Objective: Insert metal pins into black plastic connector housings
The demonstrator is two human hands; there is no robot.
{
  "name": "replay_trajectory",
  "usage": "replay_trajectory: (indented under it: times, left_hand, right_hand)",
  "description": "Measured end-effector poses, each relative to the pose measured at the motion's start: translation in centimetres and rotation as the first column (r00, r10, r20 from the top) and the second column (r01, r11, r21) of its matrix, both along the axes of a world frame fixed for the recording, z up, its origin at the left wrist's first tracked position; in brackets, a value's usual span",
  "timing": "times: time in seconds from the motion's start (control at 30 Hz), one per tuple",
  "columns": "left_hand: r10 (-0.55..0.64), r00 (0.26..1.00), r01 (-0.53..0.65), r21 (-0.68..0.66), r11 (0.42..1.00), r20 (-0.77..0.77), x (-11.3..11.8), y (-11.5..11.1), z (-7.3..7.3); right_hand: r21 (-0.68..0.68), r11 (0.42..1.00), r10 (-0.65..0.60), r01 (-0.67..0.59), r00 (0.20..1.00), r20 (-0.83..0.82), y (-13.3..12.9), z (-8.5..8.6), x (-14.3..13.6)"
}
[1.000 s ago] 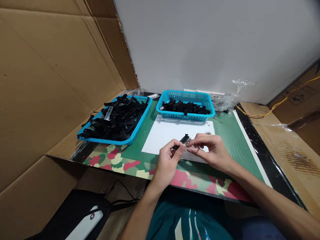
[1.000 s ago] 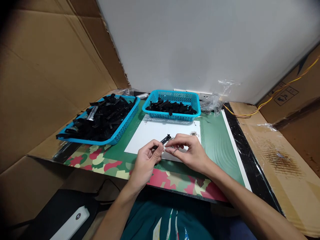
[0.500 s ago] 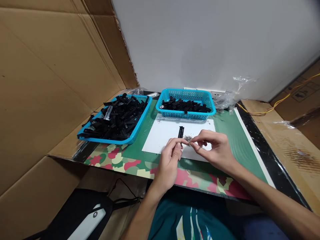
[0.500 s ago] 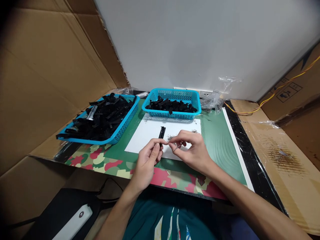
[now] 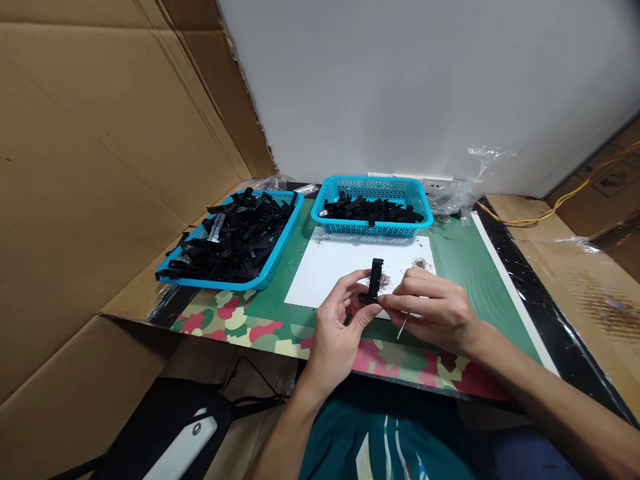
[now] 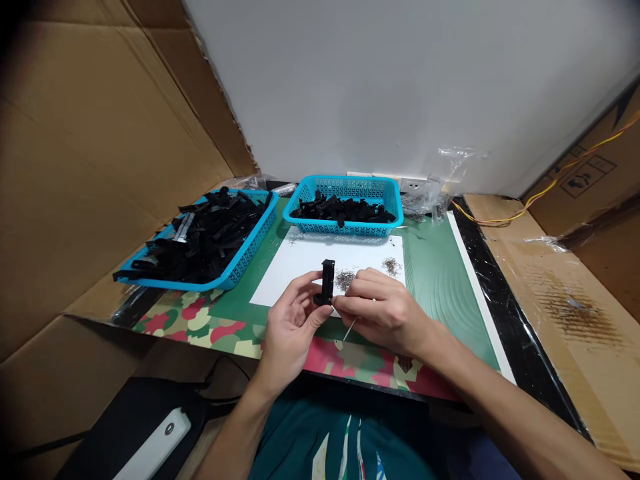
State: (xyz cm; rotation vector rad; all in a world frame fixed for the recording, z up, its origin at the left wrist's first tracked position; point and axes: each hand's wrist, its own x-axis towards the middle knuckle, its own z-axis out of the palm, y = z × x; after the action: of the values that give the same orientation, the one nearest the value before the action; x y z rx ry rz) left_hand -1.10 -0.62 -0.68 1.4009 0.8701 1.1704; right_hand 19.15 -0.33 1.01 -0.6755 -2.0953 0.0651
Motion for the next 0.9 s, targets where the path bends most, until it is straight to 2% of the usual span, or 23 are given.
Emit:
replay_trajectory:
  times: [0.2,0.4,0.6,0.67,0.77,0.9]
  left_hand:
    - [0.006,1.000,-0.006,0.008,1.000,-0.023,-0.2,0.0,-0.2]
    - [-0.038,0.992,0.045,0.054,0.998,-0.117,-0.3,0.1,0.5]
    - [-0.137,0.987,0.124,-0.138,0.983,-0.088,-0.2,0.1,0.0]
    - [-0.165,0.980,0.146,-0.158,0.977,-0.115,-0.2,0.1,0.1]
    - [-0.134,0.963,0.118,-0.080,0.990,-0.234,-0.2,0.1,0.8]
    - [0.040,0.928,0.009,0.128,0.992,-0.371,0.1,-0.1,1.3]
  right_hand:
    - [0.005,1.000,-0.001,0.001,1.000,-0.003,0.0,0.4,-0.3]
    - [-0.076,0.997,0.016,-0.014,0.999,0.032,0.2,0.4,0.0]
    - [-0.151,0.988,0.039,-0.038,0.999,0.007,0.6,0.8,0.7]
    - [-0.151,0.988,0.029,-0.025,0.999,0.024,0.6,0.9,0.9]
    - [-0.164,0.986,0.011,-0.001,0.998,0.060,0.8,0.8,1.0]
    - [-0.200,0.980,0.015,-0.002,0.998,0.061,1.3,0.3,1.4]
